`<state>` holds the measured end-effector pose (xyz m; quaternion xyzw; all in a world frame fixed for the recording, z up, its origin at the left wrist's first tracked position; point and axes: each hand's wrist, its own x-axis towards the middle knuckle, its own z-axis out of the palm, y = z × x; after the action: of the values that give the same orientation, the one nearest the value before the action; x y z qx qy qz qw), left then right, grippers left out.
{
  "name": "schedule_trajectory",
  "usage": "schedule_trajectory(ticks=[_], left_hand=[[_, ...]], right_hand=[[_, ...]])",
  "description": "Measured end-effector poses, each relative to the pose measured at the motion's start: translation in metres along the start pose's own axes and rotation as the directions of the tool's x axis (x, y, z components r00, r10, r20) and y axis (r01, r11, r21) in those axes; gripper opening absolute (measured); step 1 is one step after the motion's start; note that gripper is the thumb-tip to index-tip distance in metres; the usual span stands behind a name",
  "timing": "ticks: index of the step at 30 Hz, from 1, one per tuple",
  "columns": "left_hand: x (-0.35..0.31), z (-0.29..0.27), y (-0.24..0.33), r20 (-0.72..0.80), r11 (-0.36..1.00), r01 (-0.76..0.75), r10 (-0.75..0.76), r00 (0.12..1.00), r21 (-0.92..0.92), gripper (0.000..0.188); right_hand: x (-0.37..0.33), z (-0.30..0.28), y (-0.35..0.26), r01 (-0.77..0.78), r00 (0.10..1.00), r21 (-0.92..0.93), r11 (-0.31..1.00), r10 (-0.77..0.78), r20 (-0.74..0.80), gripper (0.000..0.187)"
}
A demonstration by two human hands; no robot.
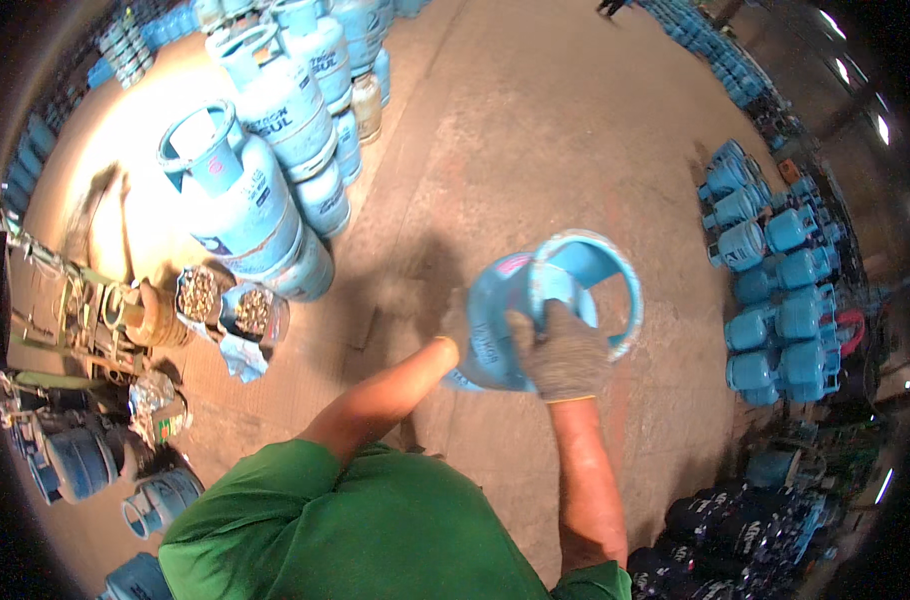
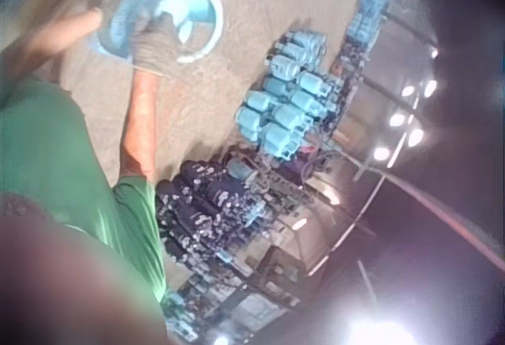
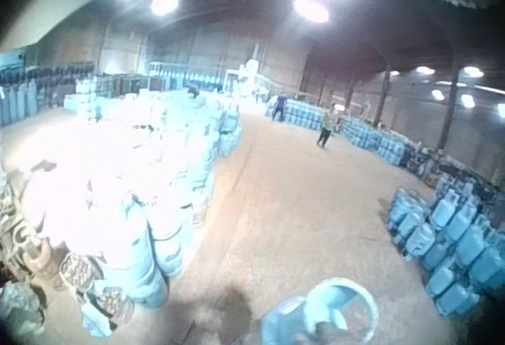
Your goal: The person repeatedly picks up light-blue gas cylinders from a stack, carries them across the warehouse floor, and places them into a new stack. The worker handles one cylinder at a time, walking between stacks and repeating the cycle.
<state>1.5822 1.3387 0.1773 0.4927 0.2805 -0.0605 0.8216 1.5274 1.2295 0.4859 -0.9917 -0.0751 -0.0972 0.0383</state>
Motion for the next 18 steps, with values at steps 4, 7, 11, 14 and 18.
schedule_trajectory(ticks=[4,7,11,14,18], left_hand=[[-0.042,0.013,0.047,-0.009,0.969,-0.171,0.175,0.985,0.177,0.061],[-0.082,0.030,0.110,0.013,0.846,-0.429,0.449,0.894,0.317,0.056],[-0.118,0.060,0.194,0.359,0.441,-0.789,0.718,0.596,0.428,0.050],[-0.129,0.101,0.216,0.716,0.274,-0.931,0.597,0.362,0.243,0.046],[-0.138,0.150,0.229,0.910,-0.081,-0.907,0.091,0.405,0.412,0.050]], right_hand=[[-0.007,-0.003,-0.011,0.046,0.997,0.091,0.995,-0.040,-0.060,0.053],[-0.002,-0.004,0.008,-0.049,0.995,0.093,0.995,0.056,-0.080,0.054],[0.006,0.019,0.074,0.272,0.874,0.455,0.848,-0.020,-0.485,0.056],[0.016,0.074,0.134,0.083,0.809,0.676,0.732,0.346,-0.474,0.056],[0.004,0.175,0.179,-0.166,0.803,0.828,0.535,0.561,-0.202,0.058]])
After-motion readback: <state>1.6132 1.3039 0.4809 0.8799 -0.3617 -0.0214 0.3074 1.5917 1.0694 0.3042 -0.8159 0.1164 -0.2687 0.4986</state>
